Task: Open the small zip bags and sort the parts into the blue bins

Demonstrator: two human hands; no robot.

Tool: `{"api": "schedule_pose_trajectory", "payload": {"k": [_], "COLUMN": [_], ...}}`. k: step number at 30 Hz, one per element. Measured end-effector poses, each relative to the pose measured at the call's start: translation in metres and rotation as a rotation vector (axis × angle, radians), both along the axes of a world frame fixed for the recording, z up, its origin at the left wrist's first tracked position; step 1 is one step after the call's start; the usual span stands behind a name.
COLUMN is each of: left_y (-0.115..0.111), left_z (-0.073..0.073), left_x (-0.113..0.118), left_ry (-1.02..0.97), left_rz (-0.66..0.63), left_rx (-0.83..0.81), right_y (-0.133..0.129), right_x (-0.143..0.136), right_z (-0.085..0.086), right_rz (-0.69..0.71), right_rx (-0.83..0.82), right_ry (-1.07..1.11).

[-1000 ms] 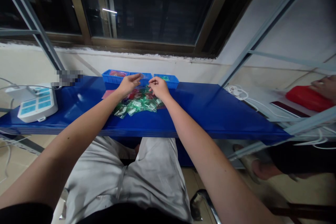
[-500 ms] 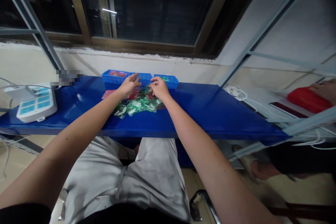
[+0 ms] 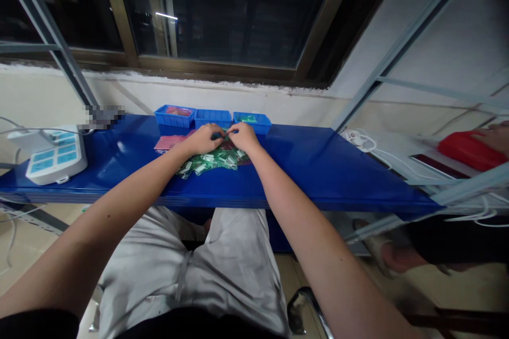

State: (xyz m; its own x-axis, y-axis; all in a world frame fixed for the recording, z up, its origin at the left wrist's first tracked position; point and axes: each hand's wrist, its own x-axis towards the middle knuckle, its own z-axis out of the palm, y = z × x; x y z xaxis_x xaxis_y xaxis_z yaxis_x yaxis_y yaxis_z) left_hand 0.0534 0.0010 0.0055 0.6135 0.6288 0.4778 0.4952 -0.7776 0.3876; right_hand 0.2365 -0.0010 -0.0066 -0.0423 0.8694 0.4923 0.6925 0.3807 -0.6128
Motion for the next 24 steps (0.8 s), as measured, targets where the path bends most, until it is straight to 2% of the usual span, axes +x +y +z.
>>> {"api": "schedule_pose_trajectory", "payload": {"k": [5,10,15,19,24], "left_y": [0.001,-0.001,0.004,0.009,0.01], "left_z": [0.002,0.005,0.002,-0.001,0.003], "left_x": [-0.003,-0.005,-0.007,-0.008,-0.007], "left_ry": [-0.041,-0.024,-0.139,-0.299,-0.473], "left_rz": [0.062,0.156,0.214,0.244,0.169], "left_rx": [-0.014,-0.002,-0.054,-0.182,-0.355], "right_y": [0.006,0.004,-0.001,-0.003,-0.001], "right_x": [0.0,0.0,-0.002,-0.003,-0.007], "right_z": [-0.01,-0.008,0.003,0.011,0.011], "right_rz": [0.042,-0.013,0.028,0.079,0.145], "right_rx": [-0.025,-0.005,0.063,0.026,-0.073], "right_ry": [-0.064,0.006,0.202,0.46,0.627]}}
